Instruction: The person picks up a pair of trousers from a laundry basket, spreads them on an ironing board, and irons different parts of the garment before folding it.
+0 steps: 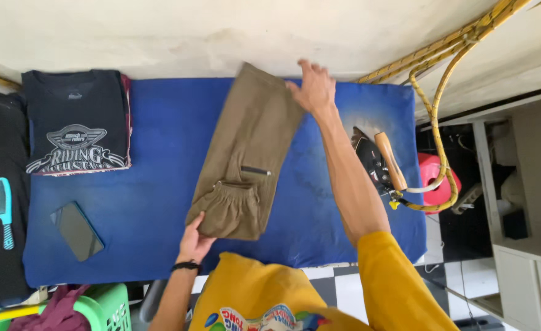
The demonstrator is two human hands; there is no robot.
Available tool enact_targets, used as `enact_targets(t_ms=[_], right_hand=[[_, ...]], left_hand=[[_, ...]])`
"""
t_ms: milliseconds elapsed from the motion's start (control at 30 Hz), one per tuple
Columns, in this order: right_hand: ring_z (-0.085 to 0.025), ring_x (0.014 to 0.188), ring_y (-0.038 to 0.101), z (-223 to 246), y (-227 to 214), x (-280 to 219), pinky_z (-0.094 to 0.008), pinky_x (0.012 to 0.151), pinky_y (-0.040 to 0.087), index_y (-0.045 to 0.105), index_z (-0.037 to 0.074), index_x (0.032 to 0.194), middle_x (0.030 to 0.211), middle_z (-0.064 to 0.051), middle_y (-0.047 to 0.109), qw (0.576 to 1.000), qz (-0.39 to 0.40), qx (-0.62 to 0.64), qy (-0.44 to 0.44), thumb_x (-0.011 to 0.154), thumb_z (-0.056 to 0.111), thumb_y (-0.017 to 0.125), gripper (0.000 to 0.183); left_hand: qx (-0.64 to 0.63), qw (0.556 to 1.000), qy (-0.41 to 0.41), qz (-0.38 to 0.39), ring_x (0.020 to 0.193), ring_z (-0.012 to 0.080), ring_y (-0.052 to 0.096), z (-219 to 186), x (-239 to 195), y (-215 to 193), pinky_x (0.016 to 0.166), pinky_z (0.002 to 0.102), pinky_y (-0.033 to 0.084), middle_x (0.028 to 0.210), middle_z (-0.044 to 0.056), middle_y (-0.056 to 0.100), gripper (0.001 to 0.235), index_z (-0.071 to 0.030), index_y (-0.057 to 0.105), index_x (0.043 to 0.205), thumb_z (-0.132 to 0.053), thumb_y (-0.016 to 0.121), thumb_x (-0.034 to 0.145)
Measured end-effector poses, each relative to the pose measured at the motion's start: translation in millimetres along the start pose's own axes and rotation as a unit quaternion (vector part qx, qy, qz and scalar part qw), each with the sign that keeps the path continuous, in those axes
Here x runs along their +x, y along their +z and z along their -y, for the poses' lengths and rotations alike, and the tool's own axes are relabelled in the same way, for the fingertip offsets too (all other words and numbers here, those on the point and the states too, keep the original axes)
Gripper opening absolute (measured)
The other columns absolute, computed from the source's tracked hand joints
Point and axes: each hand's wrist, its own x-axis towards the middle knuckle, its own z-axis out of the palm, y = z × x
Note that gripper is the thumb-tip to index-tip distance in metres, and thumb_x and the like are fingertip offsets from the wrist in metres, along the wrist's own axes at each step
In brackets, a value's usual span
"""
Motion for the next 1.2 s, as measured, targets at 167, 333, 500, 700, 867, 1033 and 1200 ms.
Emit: enact_targets(t_ms=[167,333,500,700,867,1033,1200], right_hand=[[-0.031,0.071,0.075,31,30,-31,-0.044,0.061,0.060,0.059,0.013,0.105,0.077,-0.009,0.073,0.951,-0.284,0.085,-0.092,0.089,0.021,0.068,0.020],[-0.032,0.083,0.075,20,157,-231,-0.048,0.072,0.060,0.067,0.016,0.103,0.083,-0.009,0.077,0.973,-0.042,0.157,0.167,0.088,0.047,0.067,0.034],[-0.030,0.100,0.076,32,211,-322,-0.050,0.090,0.060,0.061,0.022,0.120,0.093,-0.001,0.080,0.895,0.098,0.200,0.386,0.087,0.058,0.065,0.049],[-0.026,0.098,0.076,41,212,-340,-0.044,0.086,0.062,0.071,0.027,0.111,0.097,0.001,0.081,0.888,0.094,0.220,0.392,0.083,0.058,0.069,0.042],[-0.046,0.104,0.070,78,139,-370,-0.046,0.080,0.067,0.034,0.012,0.157,0.148,-0.033,0.036,0.942,0.027,0.314,0.116,0.065,-0.002,0.071,0.100],[-0.042,0.123,0.059,80,151,-381,-0.053,0.097,0.059,0.048,0.022,0.152,0.154,-0.023,0.031,0.978,0.036,0.203,0.044,0.071,0.017,0.077,0.086],[-0.036,0.113,0.059,57,179,-358,-0.054,0.090,0.052,0.058,0.010,0.141,0.109,-0.011,0.066,0.987,-0.107,0.115,0.029,0.090,0.035,0.063,0.057]], left_hand=[[0.101,0.990,0.033,-0.097,0.129,0.0528,0.052,23,-39,5,0.101,0.070,0.048,0.140,0.033,0.043,0.069,0.004,0.038,0.140,-0.024,0.078,0.091],[0.323,0.933,0.126,-0.102,0.116,0.0498,0.062,-11,-39,-20,0.086,0.061,0.060,0.127,0.033,0.053,0.074,-0.010,0.044,0.146,-0.035,0.083,0.089],[0.417,0.896,0.139,-0.060,0.113,0.0464,0.067,-9,-14,-32,0.082,0.052,0.063,0.122,0.033,0.063,0.059,-0.007,0.062,0.135,-0.028,0.086,0.086],[0.450,0.861,0.214,-0.096,0.097,0.0407,0.073,2,-3,-47,0.070,0.043,0.066,0.111,0.031,0.071,0.047,-0.003,0.076,0.120,-0.026,0.090,0.080],[0.577,0.729,0.362,0.067,0.089,0.0496,0.072,-17,-71,-30,0.075,0.050,0.067,0.124,0.041,0.052,0.084,-0.006,0.038,0.155,-0.013,0.080,0.082],[0.795,0.474,0.372,0.073,0.122,0.0385,0.063,-4,-39,-64,0.098,0.050,0.060,0.152,0.013,0.040,0.079,-0.039,0.045,0.152,-0.027,0.078,0.081],[0.668,0.572,0.473,0.054,0.121,0.0337,0.056,-3,-24,-57,0.102,0.045,0.049,0.122,0.012,0.064,0.088,-0.023,0.059,0.145,-0.039,0.092,0.065]])
